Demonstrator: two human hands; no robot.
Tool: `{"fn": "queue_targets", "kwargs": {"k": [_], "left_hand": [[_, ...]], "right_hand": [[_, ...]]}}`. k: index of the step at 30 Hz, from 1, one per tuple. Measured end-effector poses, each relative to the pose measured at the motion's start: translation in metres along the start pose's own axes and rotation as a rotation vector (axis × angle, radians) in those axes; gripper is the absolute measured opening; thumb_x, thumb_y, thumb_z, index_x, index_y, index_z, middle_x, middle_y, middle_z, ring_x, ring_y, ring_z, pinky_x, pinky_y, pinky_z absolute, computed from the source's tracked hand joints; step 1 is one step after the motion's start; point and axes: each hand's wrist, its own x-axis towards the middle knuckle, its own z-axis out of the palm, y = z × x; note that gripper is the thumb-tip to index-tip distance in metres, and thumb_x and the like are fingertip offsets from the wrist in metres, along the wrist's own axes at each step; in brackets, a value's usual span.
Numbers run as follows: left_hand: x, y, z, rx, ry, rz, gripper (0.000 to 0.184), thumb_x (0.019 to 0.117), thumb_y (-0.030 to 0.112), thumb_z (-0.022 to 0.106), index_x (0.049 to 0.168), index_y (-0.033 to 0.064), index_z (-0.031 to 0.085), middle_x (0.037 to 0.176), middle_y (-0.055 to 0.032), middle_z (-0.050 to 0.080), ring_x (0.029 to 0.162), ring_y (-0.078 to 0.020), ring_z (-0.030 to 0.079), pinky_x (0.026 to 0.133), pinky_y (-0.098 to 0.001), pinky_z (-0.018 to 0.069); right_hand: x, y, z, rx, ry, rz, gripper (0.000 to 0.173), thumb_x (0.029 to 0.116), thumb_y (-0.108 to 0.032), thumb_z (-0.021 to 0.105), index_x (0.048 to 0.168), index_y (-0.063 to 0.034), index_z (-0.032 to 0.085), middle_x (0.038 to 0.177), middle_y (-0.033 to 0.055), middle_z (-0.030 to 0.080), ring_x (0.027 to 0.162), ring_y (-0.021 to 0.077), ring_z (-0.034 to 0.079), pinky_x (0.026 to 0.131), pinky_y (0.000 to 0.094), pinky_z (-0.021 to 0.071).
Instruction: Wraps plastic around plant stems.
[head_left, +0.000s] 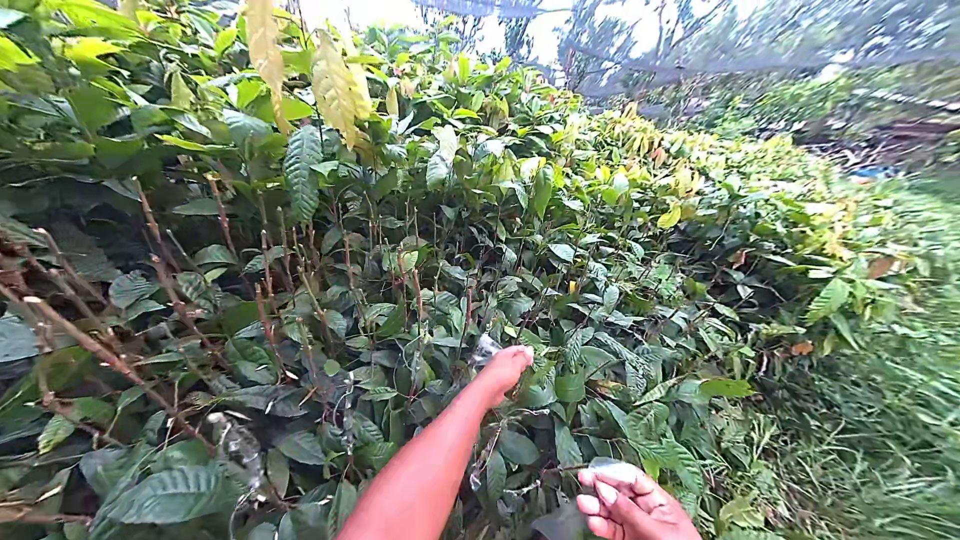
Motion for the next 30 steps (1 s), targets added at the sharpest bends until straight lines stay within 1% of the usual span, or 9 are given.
{"fn": "queue_targets", "kwargs": {"k": [3, 6, 8, 10, 12, 17, 24, 27, 30], "left_hand": [[0.037, -0.02, 0.0, -0.207, 0.457, -0.077, 0.038, 0.1079, 0.019, 0.05, 0.137, -0.005, 0.05, 0.115, -0.0236, 0.064, 0.1, -0.0304, 0.065, 0.087, -0.0456, 0.0543], [0.027, -0.033, -0.023, -0.12, 0.859, 0.073, 0.033, 0.0979, 0.005, 0.057, 0.126, -0.011, 0.051, 0.11, -0.0274, 0.06, 0.101, -0.0358, 0.061, 0.089, -0.051, 0.0518], [0.026, -0.033, -0.039, -0.047, 0.954, 0.145, 0.043, 0.0953, 0.005, 0.063, 0.132, -0.0103, 0.048, 0.113, -0.0256, 0.059, 0.102, -0.033, 0.06, 0.09, -0.047, 0.0515], [0.032, -0.031, -0.052, 0.101, 0.87, 0.185, 0.054, 0.0986, 0.011, 0.063, 0.144, -0.0076, 0.042, 0.132, -0.0273, 0.056, 0.112, -0.0337, 0.062, 0.095, -0.0454, 0.0525], [0.041, -0.029, -0.058, 0.33, 0.693, 0.197, 0.044, 0.1033, 0.018, 0.056, 0.141, -0.004, 0.05, 0.14, -0.0263, 0.054, 0.114, -0.0334, 0.064, 0.097, -0.0461, 0.0538], [0.059, -0.03, -0.048, 0.553, 0.413, 0.227, 0.035, 0.1051, 0.02, 0.052, 0.134, 0.0028, 0.057, 0.122, -0.0177, 0.067, 0.1, -0.0269, 0.07, 0.092, -0.0451, 0.056], [0.076, -0.043, -0.055, 0.031, 0.089, 0.159, 0.028, 0.1028, 0.003, 0.049, 0.129, -0.0058, 0.055, 0.114, -0.0154, 0.067, 0.089, -0.0181, 0.071, 0.082, -0.0335, 0.0609], [0.081, -0.046, -0.063, -0.259, 0.049, 0.039, 0.027, 0.1103, 0.011, 0.04, 0.133, -0.0024, 0.045, 0.102, -0.0131, 0.069, 0.075, -0.0174, 0.07, 0.07, -0.0317, 0.0604], [0.082, -0.051, -0.071, -0.305, -0.028, 0.008, 0.022, 0.1095, 0.017, 0.048, 0.122, -0.0005, 0.049, 0.094, -0.0107, 0.068, 0.073, -0.0174, 0.07, 0.069, -0.0315, 0.0611]], "right_hand": [[0.017, 0.002, -0.021, -0.03, 0.018, -0.02, 0.024, 0.0981, 0.012, 0.049, 0.103, -0.0063, 0.063, 0.102, 0.0116, 0.078, 0.081, 0.0217, 0.077, 0.073, 0.0346, 0.0657], [0.041, -0.005, -0.033, -0.077, 0.064, -0.028, 0.023, 0.0987, 0.01, 0.05, 0.104, -0.0068, 0.064, 0.093, 0.0078, 0.077, 0.079, 0.0187, 0.076, 0.073, 0.0331, 0.0653], [0.065, -0.01, -0.029, -0.174, 0.062, -0.056, 0.019, 0.0985, 0.007, 0.052, 0.105, -0.0047, 0.066, 0.091, 0.0076, 0.077, 0.076, 0.0179, 0.075, 0.071, 0.033, 0.0652], [0.097, -0.014, -0.019, -0.374, 0.002, -0.092, 0.015, 0.0972, 0.0, 0.057, 0.108, -0.0015, 0.068, 0.092, 0.008, 0.074, 0.076, 0.0176, 0.074, 0.069, 0.0326, 0.0647], [0.136, -0.021, -0.003, -0.625, -0.08, -0.095, 0.018, 0.0993, -0.008, 0.06, 0.113, 0.0, 0.069, 0.097, 0.0099, 0.074, 0.079, 0.0193, 0.074, 0.072, 0.0349, 0.0651], [0.246, -0.023, 0.029, -0.965, -0.131, 0.008, 0.023, 0.1051, -0.014, 0.057, 0.122, -0.0025, 0.068, 0.105, 0.0087, 0.072, 0.083, 0.0149, 0.073, 0.079, 0.0329, 0.0631], [0.309, -0.003, 0.033, -0.973, -0.299, 0.042, 0.022, 0.1016, -0.006, 0.058, 0.121, -0.001, 0.068, 0.106, 0.0092, 0.073, 0.088, 0.013, 0.073, 0.082, 0.0309, 0.0616], [0.312, -0.003, 0.035, -1.074, -0.469, 0.014, 0.022, 0.0989, -0.003, 0.061, 0.119, -0.0024, 0.07, 0.102, 0.0075, 0.074, 0.084, 0.0109, 0.071, 0.08, 0.03, 0.0601], [0.315, -0.002, 0.035, -1.181, -0.559, 0.013, 0.021, 0.0978, -0.004, 0.063, 0.116, -0.0037, 0.072, 0.1, 0.007, 0.074, 0.083, 0.0105, 0.07, 0.08, 0.0308, 0.0599]]}}
